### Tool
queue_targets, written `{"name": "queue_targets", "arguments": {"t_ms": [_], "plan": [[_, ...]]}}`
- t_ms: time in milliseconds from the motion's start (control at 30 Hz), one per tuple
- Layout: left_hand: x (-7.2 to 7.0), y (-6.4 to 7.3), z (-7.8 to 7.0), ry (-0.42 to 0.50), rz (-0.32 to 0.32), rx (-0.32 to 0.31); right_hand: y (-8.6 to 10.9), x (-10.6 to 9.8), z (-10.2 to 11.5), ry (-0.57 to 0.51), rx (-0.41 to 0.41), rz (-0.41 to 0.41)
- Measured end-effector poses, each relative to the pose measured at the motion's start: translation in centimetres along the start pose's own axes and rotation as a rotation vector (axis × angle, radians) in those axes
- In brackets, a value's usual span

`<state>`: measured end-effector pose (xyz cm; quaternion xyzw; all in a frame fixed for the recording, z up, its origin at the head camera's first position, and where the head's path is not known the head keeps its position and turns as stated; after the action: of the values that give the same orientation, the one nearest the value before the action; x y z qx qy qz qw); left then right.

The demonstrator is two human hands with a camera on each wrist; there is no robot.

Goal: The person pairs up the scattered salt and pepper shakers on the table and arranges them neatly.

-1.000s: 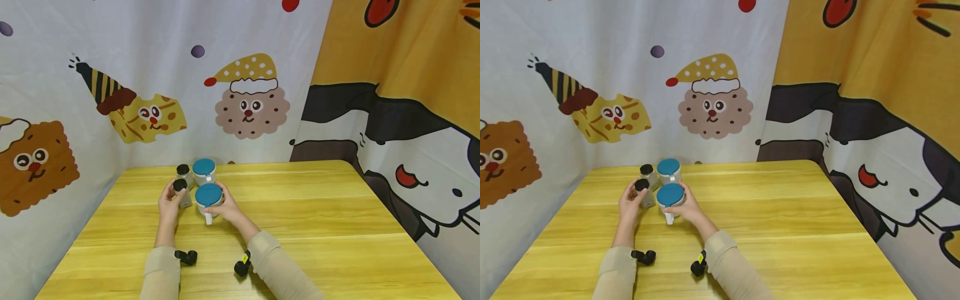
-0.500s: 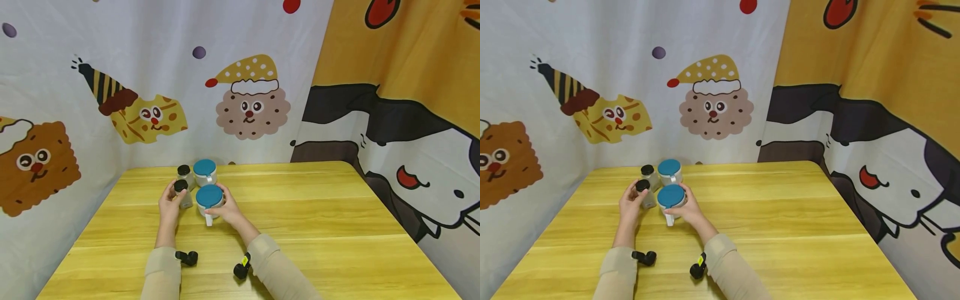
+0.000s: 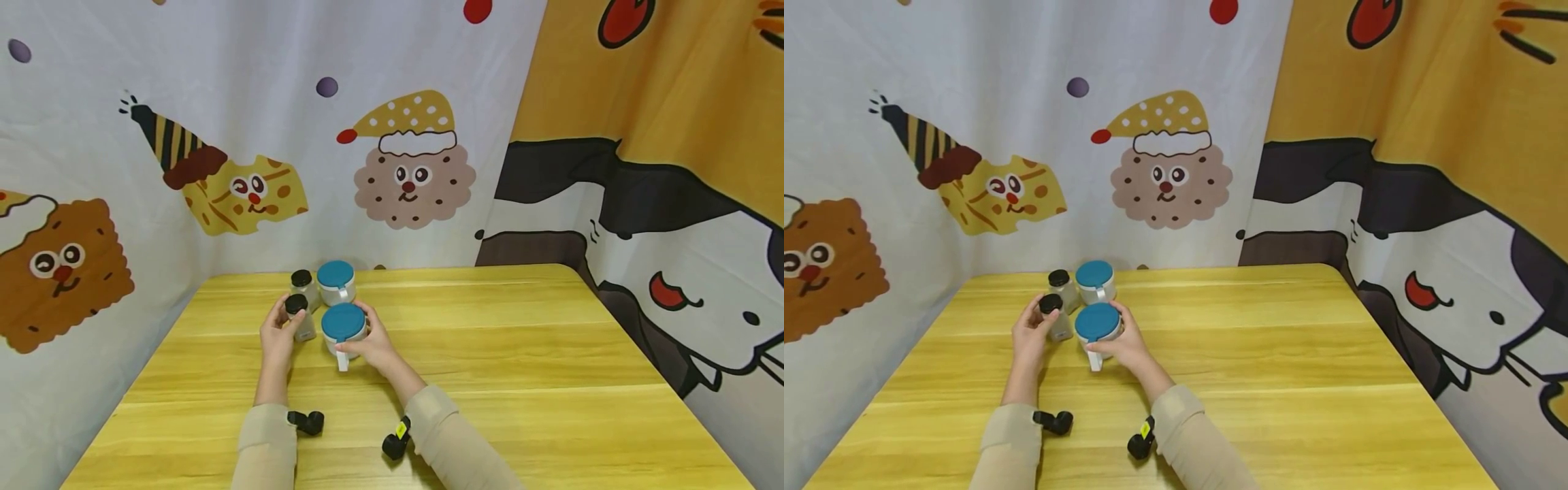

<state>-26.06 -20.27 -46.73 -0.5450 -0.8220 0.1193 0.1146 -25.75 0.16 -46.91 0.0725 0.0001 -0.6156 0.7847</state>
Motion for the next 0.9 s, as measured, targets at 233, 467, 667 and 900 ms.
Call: {"name": "queue_targets", "arguments": {"t_ms": [233,467,667,900], "plan": [[-0.1,-0.8,2.4,0.017,-0.031,0.008,0.4,-0.1,0.2,-0.014,-0.023,-0.020],[0.1,-0.7,2.2,0.033,-0.054,0.038,0.6,-0.1,0.4,-0.015,-0.031,-0.035],[0.2,-0.6,2.0,0.048,-0.065,0.037,0.9,-0.2,0.8,-0.028,-0.037,-0.039],[0.3,-0.6,1.8,0.041,-0.052,0.039,1.2,-0.5,1.1,-0.023,-0.049,-0.020]]}}
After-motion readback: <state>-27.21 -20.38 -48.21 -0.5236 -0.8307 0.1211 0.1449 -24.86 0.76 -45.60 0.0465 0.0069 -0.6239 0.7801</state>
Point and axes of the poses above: each hand's wrist, its own y-axis away from the middle knuckle, its own x-axis out of the palm, z = x × y, the point moved 1 cm from there along -y, towards the middle knuckle, and after that the axes turned 11 degrees about x, right-handed, at the moved point
